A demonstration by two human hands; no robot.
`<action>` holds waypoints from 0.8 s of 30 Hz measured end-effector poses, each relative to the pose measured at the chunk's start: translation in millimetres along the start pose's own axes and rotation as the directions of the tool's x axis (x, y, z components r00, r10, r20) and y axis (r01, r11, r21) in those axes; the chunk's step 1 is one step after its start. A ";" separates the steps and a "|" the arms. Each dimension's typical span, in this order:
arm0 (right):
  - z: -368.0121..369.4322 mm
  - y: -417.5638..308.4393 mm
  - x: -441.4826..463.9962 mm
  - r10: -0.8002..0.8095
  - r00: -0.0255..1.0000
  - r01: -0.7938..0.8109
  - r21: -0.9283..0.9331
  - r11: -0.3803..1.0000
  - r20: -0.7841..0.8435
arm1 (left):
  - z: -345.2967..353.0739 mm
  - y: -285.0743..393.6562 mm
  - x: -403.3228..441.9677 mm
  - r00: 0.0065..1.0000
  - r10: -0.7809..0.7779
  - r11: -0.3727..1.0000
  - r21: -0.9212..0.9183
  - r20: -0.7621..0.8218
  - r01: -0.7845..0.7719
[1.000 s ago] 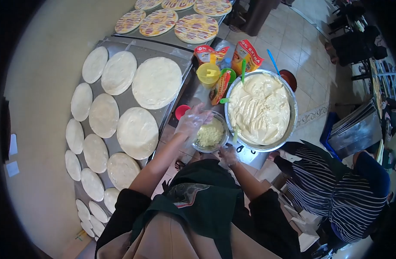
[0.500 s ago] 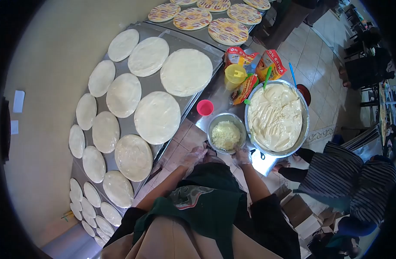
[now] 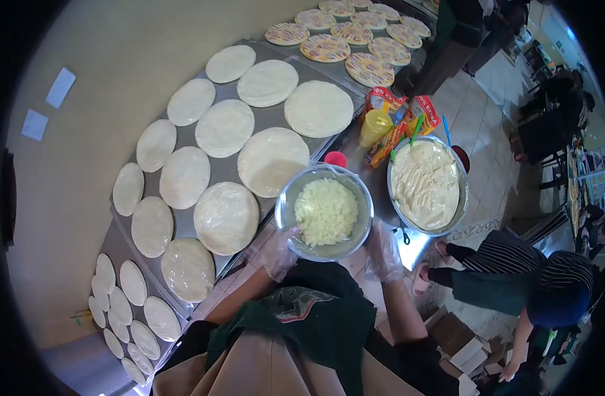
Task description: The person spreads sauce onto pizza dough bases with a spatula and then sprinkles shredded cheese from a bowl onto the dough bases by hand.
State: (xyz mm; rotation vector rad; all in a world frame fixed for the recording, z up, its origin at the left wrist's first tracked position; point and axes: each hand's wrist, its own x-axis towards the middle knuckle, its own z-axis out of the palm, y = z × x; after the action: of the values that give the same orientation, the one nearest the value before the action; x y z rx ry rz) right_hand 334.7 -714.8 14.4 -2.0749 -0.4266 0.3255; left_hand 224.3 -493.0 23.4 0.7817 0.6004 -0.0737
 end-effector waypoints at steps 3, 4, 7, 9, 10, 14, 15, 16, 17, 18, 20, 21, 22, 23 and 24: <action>-7.4 -99.8 42.6 -0.057 0.998 0.061 -0.114 0.992 0.042 | -9.2 47.0 -45.3 0.798 0.530 0.664 0.445 0.287 -0.600; -1.9 -109.3 56.1 -0.196 0.980 0.197 -0.014 0.980 0.034 | -27.1 42.7 -46.5 0.790 0.550 0.654 0.448 0.272 -0.610; 15.5 -124.1 70.5 -0.234 0.955 0.150 0.386 0.910 0.180 | -68.5 36.6 -57.0 0.873 0.473 0.734 0.495 0.119 -0.465; 31.7 -136.7 71.6 -0.138 0.890 -0.217 0.672 0.708 0.434 | -49.8 68.8 -90.7 0.947 0.317 0.946 0.088 -0.045 -0.313; 39.8 -150.8 69.0 -0.155 0.875 -0.222 0.666 0.713 0.458 | -44.1 80.3 -104.7 0.993 0.091 0.926 -0.360 -0.081 -0.114; 75.7 -174.6 65.7 -0.202 0.876 -0.268 0.789 0.552 0.439 | -75.8 67.9 -123.7 0.893 0.368 0.911 -0.094 -0.260 -0.402; 82.7 -186.0 62.4 -0.210 0.885 -0.217 0.767 0.604 0.416 | -85.1 70.2 -129.4 0.905 0.345 0.906 -0.163 -0.250 -0.391; 89.1 -198.2 59.2 -0.219 0.894 -0.164 0.740 0.652 0.391 | -93.9 70.9 -134.8 0.917 0.323 0.897 -0.232 -0.236 -0.376; 89.5 -211.3 53.7 -0.211 0.912 -0.021 0.554 0.832 0.353 | -102.0 68.9 -139.1 0.907 0.336 0.888 -0.236 -0.253 -0.395; 92.1 -217.9 52.0 -0.223 0.901 -0.022 0.553 0.833 0.371 | -109.1 64.6 -142.8 0.891 0.342 0.891 -0.197 -0.299 -0.409; 101.4 -229.7 48.9 -0.325 0.914 0.230 0.352 0.907 0.241 | -125.2 55.4 -146.5 0.860 0.361 0.885 -0.159 -0.360 -0.438; 108.2 -239.7 45.7 -0.540 0.833 0.528 0.122 0.841 0.119 | -133.8 49.6 -146.1 0.835 0.367 0.886 -0.119 -0.410 -0.448; 112.5 -258.2 34.2 -0.551 0.825 0.536 0.132 0.834 0.130 | -137.3 49.3 -148.8 0.808 0.371 0.888 -0.080 -0.457 -0.453; 115.4 -279.6 17.0 -0.584 0.779 0.567 0.141 0.812 0.229 | -138.4 47.8 -149.3 0.800 0.377 0.882 -0.081 -0.467 -0.464; 122.3 -292.2 0.5 -0.606 0.727 0.592 0.151 0.791 0.322 | -134.9 47.7 -150.4 0.782 0.444 0.833 -0.119 -0.438 -0.540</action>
State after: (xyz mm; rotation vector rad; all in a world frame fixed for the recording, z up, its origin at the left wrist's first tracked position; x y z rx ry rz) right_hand 237.4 -480.4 203.9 -1.7148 -1.2732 0.3079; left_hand 47.7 -390.2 59.7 0.6999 0.7487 0.6555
